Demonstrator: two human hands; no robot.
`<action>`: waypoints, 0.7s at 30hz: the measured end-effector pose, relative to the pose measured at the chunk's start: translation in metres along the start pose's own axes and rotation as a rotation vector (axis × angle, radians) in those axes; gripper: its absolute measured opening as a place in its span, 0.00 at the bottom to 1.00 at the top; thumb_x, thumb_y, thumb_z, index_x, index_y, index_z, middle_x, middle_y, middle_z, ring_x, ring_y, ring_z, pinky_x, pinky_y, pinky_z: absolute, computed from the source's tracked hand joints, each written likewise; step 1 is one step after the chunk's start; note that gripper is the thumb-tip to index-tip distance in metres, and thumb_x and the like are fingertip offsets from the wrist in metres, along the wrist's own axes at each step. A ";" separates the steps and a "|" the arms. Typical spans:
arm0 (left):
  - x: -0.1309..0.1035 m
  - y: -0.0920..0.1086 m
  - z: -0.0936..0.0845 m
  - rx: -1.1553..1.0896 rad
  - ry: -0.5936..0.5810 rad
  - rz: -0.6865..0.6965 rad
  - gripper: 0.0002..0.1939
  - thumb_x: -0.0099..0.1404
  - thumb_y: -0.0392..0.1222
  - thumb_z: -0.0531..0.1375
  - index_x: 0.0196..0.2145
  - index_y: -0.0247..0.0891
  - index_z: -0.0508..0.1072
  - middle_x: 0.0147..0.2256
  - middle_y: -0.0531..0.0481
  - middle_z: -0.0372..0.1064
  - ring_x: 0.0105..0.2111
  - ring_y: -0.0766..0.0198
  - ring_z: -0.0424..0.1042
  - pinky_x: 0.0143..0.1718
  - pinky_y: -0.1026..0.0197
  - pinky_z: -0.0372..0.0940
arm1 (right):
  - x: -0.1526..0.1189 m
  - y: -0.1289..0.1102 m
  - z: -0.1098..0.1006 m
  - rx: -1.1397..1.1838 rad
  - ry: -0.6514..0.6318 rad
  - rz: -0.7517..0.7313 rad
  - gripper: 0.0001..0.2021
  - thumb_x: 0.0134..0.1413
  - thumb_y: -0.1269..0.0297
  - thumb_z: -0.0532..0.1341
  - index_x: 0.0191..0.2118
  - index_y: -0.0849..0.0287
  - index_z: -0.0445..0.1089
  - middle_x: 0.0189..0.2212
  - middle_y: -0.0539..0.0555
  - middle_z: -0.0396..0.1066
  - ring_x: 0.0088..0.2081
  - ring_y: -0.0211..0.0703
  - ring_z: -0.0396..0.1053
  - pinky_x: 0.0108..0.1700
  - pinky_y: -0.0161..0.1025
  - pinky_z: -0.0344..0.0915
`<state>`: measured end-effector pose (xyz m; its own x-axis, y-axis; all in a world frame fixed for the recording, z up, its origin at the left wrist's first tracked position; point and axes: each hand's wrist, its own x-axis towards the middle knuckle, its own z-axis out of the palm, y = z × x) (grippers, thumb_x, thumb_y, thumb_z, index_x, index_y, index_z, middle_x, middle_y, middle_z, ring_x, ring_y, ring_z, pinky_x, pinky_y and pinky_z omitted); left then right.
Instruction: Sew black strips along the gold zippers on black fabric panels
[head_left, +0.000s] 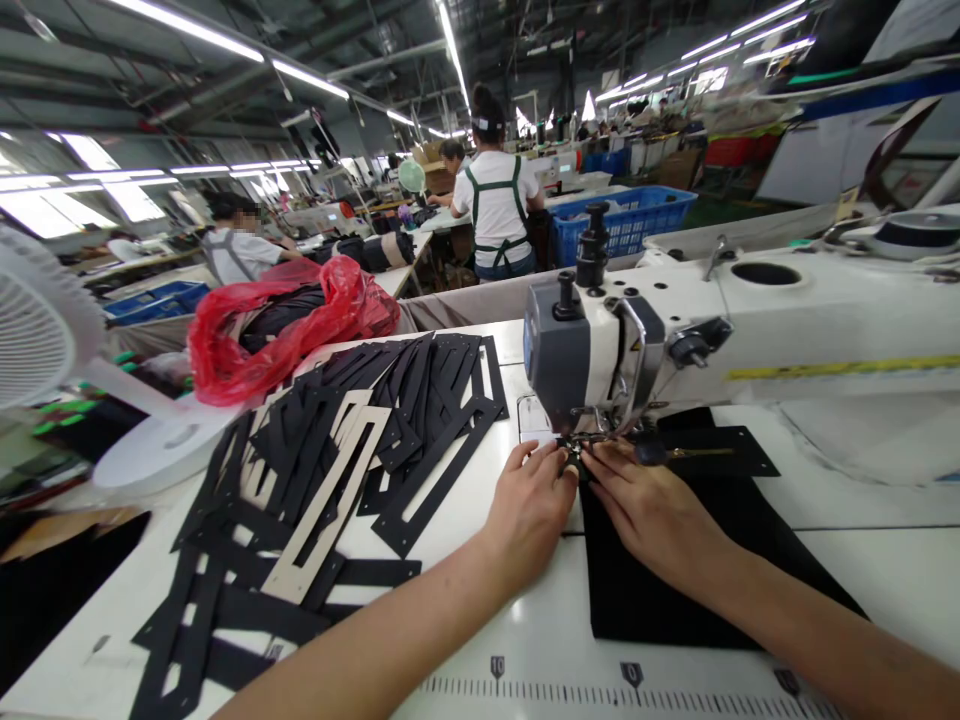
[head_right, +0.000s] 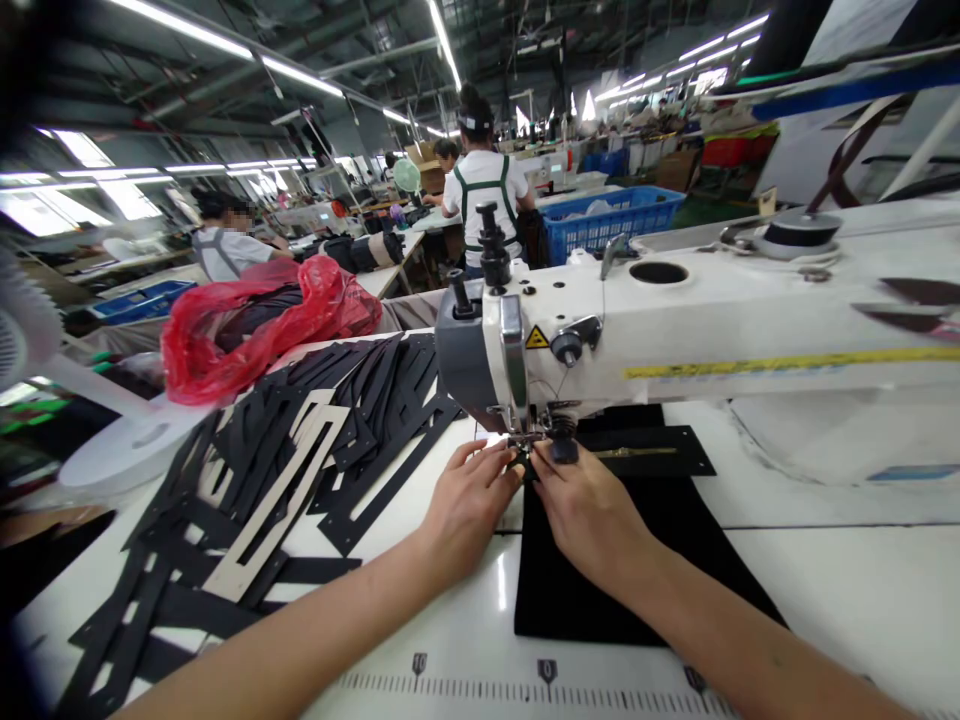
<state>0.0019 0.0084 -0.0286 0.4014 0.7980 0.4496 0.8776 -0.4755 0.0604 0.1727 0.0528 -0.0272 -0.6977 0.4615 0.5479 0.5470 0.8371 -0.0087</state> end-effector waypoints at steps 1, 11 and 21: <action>-0.001 0.000 0.000 0.007 0.011 0.001 0.09 0.65 0.29 0.53 0.40 0.33 0.70 0.44 0.41 0.69 0.48 0.56 0.66 0.52 0.51 0.59 | -0.001 0.001 0.004 0.014 -0.008 0.000 0.16 0.58 0.74 0.49 0.47 0.71 0.68 0.46 0.63 0.70 0.48 0.50 0.67 0.50 0.47 0.65; -0.001 0.000 0.005 -0.007 0.088 -0.006 0.09 0.67 0.30 0.50 0.38 0.33 0.70 0.42 0.43 0.72 0.44 0.59 0.70 0.49 0.52 0.62 | -0.004 0.002 0.005 0.077 -0.045 0.018 0.16 0.57 0.75 0.49 0.48 0.71 0.68 0.46 0.63 0.70 0.47 0.51 0.68 0.51 0.47 0.67; 0.004 -0.005 0.007 -0.022 0.064 0.008 0.08 0.66 0.30 0.52 0.38 0.33 0.71 0.41 0.42 0.72 0.42 0.58 0.72 0.46 0.52 0.64 | 0.001 0.005 0.007 0.120 -0.050 0.039 0.15 0.57 0.76 0.49 0.46 0.69 0.69 0.43 0.62 0.72 0.46 0.50 0.69 0.51 0.48 0.66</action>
<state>0.0010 0.0166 -0.0332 0.3898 0.7691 0.5065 0.8682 -0.4903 0.0764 0.1714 0.0598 -0.0326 -0.7007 0.5061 0.5028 0.5169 0.8459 -0.1312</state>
